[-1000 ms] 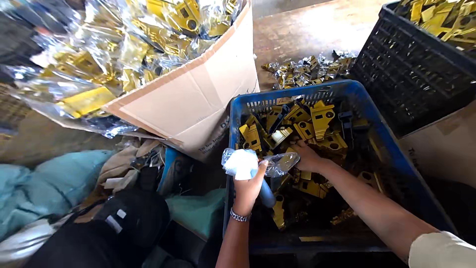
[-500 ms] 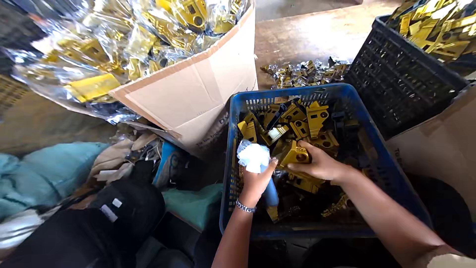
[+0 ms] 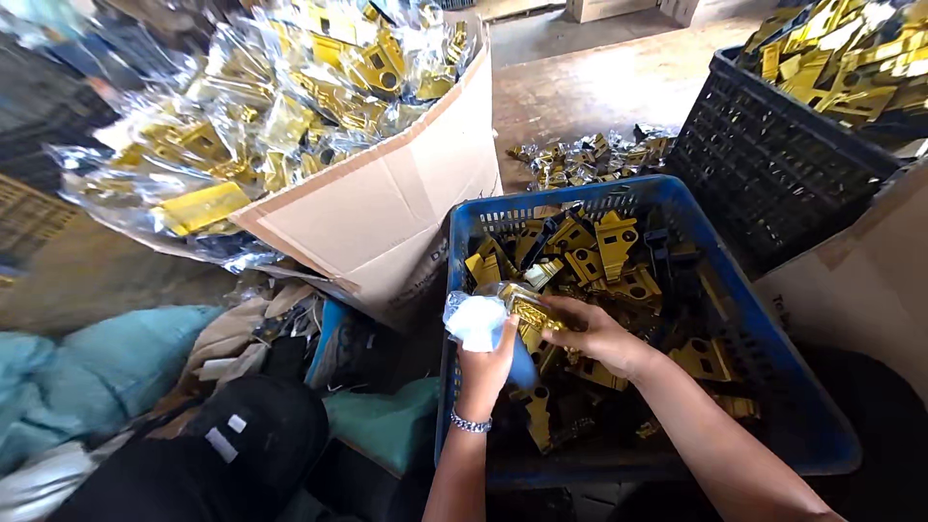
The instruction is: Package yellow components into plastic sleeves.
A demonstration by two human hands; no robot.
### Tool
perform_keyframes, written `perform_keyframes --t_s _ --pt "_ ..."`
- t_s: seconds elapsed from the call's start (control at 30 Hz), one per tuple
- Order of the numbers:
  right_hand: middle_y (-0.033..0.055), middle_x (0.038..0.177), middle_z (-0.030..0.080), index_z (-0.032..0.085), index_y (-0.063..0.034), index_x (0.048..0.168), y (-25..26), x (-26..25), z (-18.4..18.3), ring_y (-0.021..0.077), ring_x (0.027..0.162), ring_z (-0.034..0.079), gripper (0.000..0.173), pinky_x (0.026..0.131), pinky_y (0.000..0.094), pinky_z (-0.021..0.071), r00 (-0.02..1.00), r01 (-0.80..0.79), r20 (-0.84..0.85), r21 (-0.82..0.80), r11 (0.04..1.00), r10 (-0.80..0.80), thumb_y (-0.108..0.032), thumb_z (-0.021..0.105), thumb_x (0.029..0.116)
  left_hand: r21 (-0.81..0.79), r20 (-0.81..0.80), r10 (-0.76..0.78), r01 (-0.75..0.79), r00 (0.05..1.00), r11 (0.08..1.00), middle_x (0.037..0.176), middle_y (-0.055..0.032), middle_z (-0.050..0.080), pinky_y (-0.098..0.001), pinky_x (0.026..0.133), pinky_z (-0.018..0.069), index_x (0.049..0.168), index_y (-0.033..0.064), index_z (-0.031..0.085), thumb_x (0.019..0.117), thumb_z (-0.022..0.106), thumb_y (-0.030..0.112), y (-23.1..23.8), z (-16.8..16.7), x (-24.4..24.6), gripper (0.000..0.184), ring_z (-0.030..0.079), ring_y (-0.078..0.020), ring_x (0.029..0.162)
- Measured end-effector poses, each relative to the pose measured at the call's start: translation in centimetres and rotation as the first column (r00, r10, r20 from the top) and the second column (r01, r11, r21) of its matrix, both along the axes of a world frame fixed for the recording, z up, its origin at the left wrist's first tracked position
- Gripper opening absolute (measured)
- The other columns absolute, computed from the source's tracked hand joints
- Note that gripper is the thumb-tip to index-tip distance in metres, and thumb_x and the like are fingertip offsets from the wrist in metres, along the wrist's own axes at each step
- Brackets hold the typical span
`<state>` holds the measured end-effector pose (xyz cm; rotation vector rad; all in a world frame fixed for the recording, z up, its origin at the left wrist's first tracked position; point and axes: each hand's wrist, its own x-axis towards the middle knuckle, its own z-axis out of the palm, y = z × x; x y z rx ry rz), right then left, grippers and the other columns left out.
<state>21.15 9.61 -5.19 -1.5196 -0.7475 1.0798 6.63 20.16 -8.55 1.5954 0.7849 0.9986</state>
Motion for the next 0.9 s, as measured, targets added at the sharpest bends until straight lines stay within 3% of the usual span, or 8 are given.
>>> perform_keyframes --t_s 0.13,0.27,0.37,0.43,0.6,0.73,0.83,0.9 --pt "0.0233 0.135 0.059 0.059 0.0025 0.137 -0.1 0.3 -2.0 0.0270 0.124 0.058 0.055 0.106 0.0395 0.0485 0.959 0.092 0.270 0.005 0.996 -0.090 -0.017 0.076 0.0881 0.190 -0.056 -0.342 0.346 0.938 0.919 0.095 -0.0118 0.075 -0.0242 0.089 0.0578 0.104 -0.0135 0.067 0.0798 0.080 0.006 -2.8 -0.2 -0.5 0.033 0.071 -0.0050 0.092" --pt "0.0254 0.120 0.065 0.069 0.0032 0.120 -1.3 3.2 0.1 0.0351 0.111 0.063 0.035 0.099 0.0524 0.0487 0.864 -0.238 0.363 -0.316 0.918 0.349 -0.012 0.076 0.0900 -0.232 0.094 -0.308 0.322 0.947 0.918 0.096 -0.0085 0.072 -0.0314 0.081 0.0617 0.118 -0.0139 0.055 0.0889 0.067 0.001 -2.0 0.1 -1.4 0.035 0.072 -0.0124 0.084" --pt "0.0133 0.105 0.066 0.057 0.0088 0.121 -2.0 6.5 2.0 0.0156 0.089 0.066 0.025 0.084 0.0324 0.0573 0.981 0.191 0.037 0.032 0.981 -0.192 -0.004 0.055 0.0992 -0.383 0.150 -0.148 0.195 0.978 0.903 0.099 -0.0086 0.076 -0.0353 0.081 0.0637 0.124 -0.0068 0.050 0.0945 0.051 -0.003 0.3 2.3 -2.2 0.030 0.075 -0.0173 0.087" --pt "0.0125 0.109 0.063 0.041 0.0027 0.137 -0.5 7.8 2.3 0.0171 0.086 0.070 0.034 0.080 0.0333 0.0614 0.865 0.479 -0.225 0.105 0.872 -0.448 -0.013 0.049 0.1080 -0.288 -0.001 -0.121 0.116 0.993 0.951 0.105 -0.0107 0.072 -0.0282 0.087 0.0608 0.129 -0.0121 0.049 0.0870 0.069 -0.004 0.0 1.8 -1.8 0.047 0.072 -0.0111 0.095" --pt "0.0173 0.109 0.071 0.065 0.0080 0.121 0.0 2.3 0.2 0.0177 0.094 0.069 0.034 0.088 0.0355 0.0570 0.954 -0.206 0.216 -0.042 0.978 0.210 -0.013 0.070 0.0955 0.043 -0.311 -0.180 0.203 0.933 0.978 0.110 -0.0216 0.070 -0.0304 0.099 0.0513 0.117 -0.0171 0.062 0.0737 0.086 0.009 -1.7 -0.6 1.0 0.056 0.066 -0.0157 0.106" --pt "0.0096 0.093 0.067 0.066 0.0080 0.112 -0.8 0.9 -0.4 0.0052 0.076 0.062 0.022 0.074 0.0230 0.0535 0.970 -0.131 0.193 -0.081 0.988 0.145 -0.010 0.058 0.1029 -0.130 -0.171 -0.289 0.269 0.942 0.954 0.106 -0.0121 0.071 -0.0221 0.094 0.0525 0.116 -0.0124 0.063 0.0722 0.087 0.006 -2.6 0.4 0.5 0.053 0.067 -0.0069 0.101" --pt "-0.0010 0.077 0.060 0.063 0.0041 0.104 -1.4 0.1 -0.7 0.0014 0.062 0.057 0.019 0.063 0.0196 0.0520 0.992 -0.104 0.062 -0.073 0.992 0.109 -0.012 0.053 0.1058 -0.514 0.044 -0.378 0.346 0.925 0.785 0.075 0.0052 0.065 -0.0168 0.058 0.0495 0.103 0.0040 0.062 0.0852 0.070 -0.001 -2.5 2.0 0.2 0.020 0.057 0.0006 0.060" --pt "-0.0043 0.078 0.062 0.062 0.0013 0.103 -2.0 0.5 -0.8 0.0010 0.064 0.061 0.012 0.064 0.0191 0.0557 0.982 -0.184 -0.052 -0.054 0.981 0.181 -0.008 0.055 0.1041 -0.308 -0.175 -0.285 0.222 0.943 0.925 0.092 -0.0036 0.069 -0.0175 0.074 0.0546 0.113 -0.0052 0.063 0.0871 0.076 0.003 -1.5 1.7 0.2 0.030 0.064 -0.0015 0.079"
